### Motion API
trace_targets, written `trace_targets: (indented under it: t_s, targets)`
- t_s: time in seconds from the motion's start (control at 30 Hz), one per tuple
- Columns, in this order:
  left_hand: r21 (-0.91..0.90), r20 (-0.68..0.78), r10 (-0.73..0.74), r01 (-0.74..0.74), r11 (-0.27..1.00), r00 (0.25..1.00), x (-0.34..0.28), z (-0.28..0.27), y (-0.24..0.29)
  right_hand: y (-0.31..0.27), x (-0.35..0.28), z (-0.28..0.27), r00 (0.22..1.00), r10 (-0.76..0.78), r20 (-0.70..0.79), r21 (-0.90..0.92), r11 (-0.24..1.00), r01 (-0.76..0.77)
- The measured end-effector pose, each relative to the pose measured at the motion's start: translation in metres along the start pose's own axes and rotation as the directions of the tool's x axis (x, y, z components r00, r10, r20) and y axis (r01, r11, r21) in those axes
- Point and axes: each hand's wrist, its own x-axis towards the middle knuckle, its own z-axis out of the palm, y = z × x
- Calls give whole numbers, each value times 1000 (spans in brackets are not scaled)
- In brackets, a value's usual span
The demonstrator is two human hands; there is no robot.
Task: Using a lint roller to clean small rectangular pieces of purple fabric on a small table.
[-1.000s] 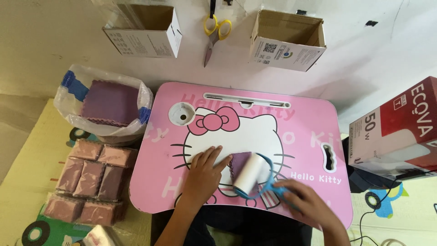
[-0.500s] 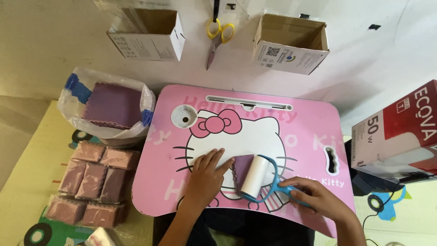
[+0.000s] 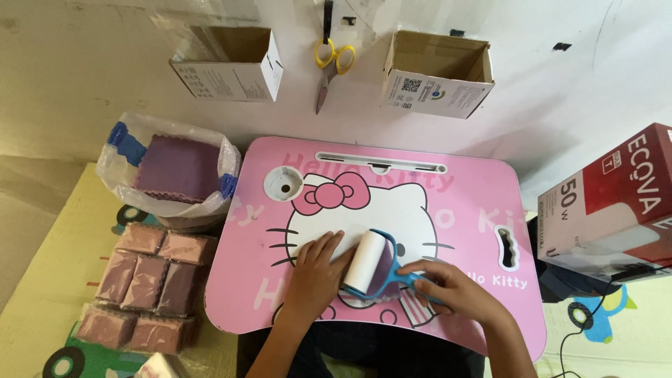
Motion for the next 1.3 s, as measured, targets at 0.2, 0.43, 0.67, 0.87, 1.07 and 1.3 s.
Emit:
trace_targets:
  t_s: [0.2, 0.43, 0.67, 0.87, 1.07, 1.3]
  targets:
    - [27, -67, 4, -2, 1000, 998, 0, 4, 1, 49, -46, 11, 983, 28, -183, -71, 997, -42]
    - [26, -50, -13, 14, 1000, 999, -1, 10, 0, 88, -91, 93, 797, 217, -564, 261, 962, -78]
    - [58, -109, 23, -17, 998, 994, 1, 6, 0, 18, -49, 119, 776, 297, -556, 391, 918, -71]
    - [13, -116, 6, -4, 1000, 993, 1, 4, 1, 7, -11, 108, 817, 147, -557, 265, 964, 7]
    - [5, -62, 17, -17, 1000, 998, 1, 3, 1, 18, -45, 112, 795, 202, -572, 244, 967, -71]
    - [63, -106, 16, -9, 998, 994, 3, 3, 2, 107, -94, 71, 777, 241, -582, 278, 956, -88]
